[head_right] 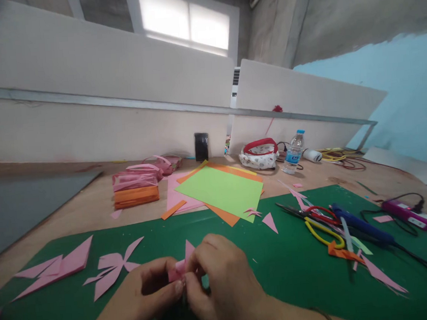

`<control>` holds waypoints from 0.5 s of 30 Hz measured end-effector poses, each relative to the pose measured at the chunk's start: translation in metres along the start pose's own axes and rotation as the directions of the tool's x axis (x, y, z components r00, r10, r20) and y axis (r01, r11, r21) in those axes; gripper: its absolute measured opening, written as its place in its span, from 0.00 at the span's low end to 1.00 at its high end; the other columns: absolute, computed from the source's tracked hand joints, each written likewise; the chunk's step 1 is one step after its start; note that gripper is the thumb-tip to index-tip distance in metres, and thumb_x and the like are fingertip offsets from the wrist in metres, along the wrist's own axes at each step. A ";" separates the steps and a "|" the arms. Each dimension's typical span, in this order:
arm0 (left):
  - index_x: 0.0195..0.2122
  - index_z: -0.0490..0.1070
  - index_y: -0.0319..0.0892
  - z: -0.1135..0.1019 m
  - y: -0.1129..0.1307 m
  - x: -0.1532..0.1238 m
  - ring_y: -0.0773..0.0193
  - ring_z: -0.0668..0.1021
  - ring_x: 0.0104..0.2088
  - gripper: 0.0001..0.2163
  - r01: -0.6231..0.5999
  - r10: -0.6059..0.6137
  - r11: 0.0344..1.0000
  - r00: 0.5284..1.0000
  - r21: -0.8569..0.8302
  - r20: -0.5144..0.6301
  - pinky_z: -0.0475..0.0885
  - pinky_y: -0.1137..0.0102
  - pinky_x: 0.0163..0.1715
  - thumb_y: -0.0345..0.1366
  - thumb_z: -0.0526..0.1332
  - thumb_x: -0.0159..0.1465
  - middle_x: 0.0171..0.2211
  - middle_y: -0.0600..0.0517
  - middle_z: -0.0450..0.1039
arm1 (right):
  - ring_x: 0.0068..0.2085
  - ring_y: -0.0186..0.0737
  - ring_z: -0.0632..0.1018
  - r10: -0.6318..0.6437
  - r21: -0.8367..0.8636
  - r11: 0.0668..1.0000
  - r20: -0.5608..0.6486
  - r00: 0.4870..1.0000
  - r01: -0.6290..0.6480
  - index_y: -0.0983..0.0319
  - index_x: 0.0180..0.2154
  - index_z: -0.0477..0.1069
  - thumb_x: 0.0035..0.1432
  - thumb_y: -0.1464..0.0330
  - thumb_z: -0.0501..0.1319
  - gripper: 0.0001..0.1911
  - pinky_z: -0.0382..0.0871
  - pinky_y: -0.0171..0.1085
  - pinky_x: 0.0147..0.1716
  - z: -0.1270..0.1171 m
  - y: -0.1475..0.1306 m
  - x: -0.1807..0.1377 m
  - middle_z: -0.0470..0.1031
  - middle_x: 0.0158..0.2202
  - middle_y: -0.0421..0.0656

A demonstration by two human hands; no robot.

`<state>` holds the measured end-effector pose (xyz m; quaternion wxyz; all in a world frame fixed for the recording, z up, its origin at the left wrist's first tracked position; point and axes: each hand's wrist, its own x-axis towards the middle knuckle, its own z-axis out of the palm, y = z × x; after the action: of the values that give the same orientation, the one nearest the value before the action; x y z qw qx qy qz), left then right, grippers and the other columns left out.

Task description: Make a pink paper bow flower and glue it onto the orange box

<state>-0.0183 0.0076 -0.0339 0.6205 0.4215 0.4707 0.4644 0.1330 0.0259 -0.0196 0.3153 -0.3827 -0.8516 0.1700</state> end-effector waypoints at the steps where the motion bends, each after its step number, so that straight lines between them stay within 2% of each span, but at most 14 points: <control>1: 0.15 0.63 0.41 0.000 0.001 0.000 0.72 0.63 0.18 0.14 0.004 -0.004 1.000 1.000 -0.015 0.004 0.58 0.75 0.21 0.38 0.70 0.42 0.14 0.60 0.64 | 0.30 0.34 0.69 0.020 0.023 1.000 0.005 1.000 -0.020 0.63 0.26 0.66 0.50 0.77 0.56 0.04 0.61 0.32 0.28 0.000 0.000 0.000 0.68 0.26 0.41; 7: 0.20 0.69 0.39 -0.003 -0.002 -0.001 0.70 0.70 0.22 0.12 0.009 -0.004 0.997 0.998 -0.079 0.059 0.62 0.75 0.24 0.38 0.71 0.42 0.18 0.57 0.70 | 0.28 0.33 0.69 0.082 0.091 0.992 0.007 0.997 -0.082 0.63 0.26 0.68 0.50 0.77 0.57 0.05 0.62 0.31 0.27 0.000 0.000 0.000 0.68 0.26 0.40; 11: 0.25 0.71 0.40 -0.005 -0.005 -0.002 0.71 0.69 0.22 0.13 -0.028 0.037 0.995 0.994 -0.091 0.101 0.60 0.76 0.23 0.42 0.70 0.45 0.20 0.57 0.69 | 0.28 0.32 0.69 0.083 0.097 0.992 -0.021 0.996 -0.080 0.63 0.25 0.67 0.50 0.77 0.57 0.05 0.62 0.31 0.27 0.001 0.000 0.001 0.68 0.26 0.39; 15: 0.23 0.70 0.39 -0.001 -0.001 -0.004 0.72 0.68 0.23 0.14 -0.014 0.018 0.998 0.998 -0.055 0.059 0.60 0.76 0.24 0.44 0.70 0.45 0.19 0.57 0.69 | 0.29 0.33 0.70 0.065 0.103 0.993 -0.018 0.998 -0.063 0.63 0.26 0.66 0.51 0.77 0.57 0.05 0.62 0.31 0.28 0.001 0.001 0.000 0.68 0.25 0.39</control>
<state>-0.0195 0.0033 -0.0339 0.6418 0.4217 0.4358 0.4694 0.1325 0.0267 -0.0208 0.3379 -0.3949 -0.8257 0.2193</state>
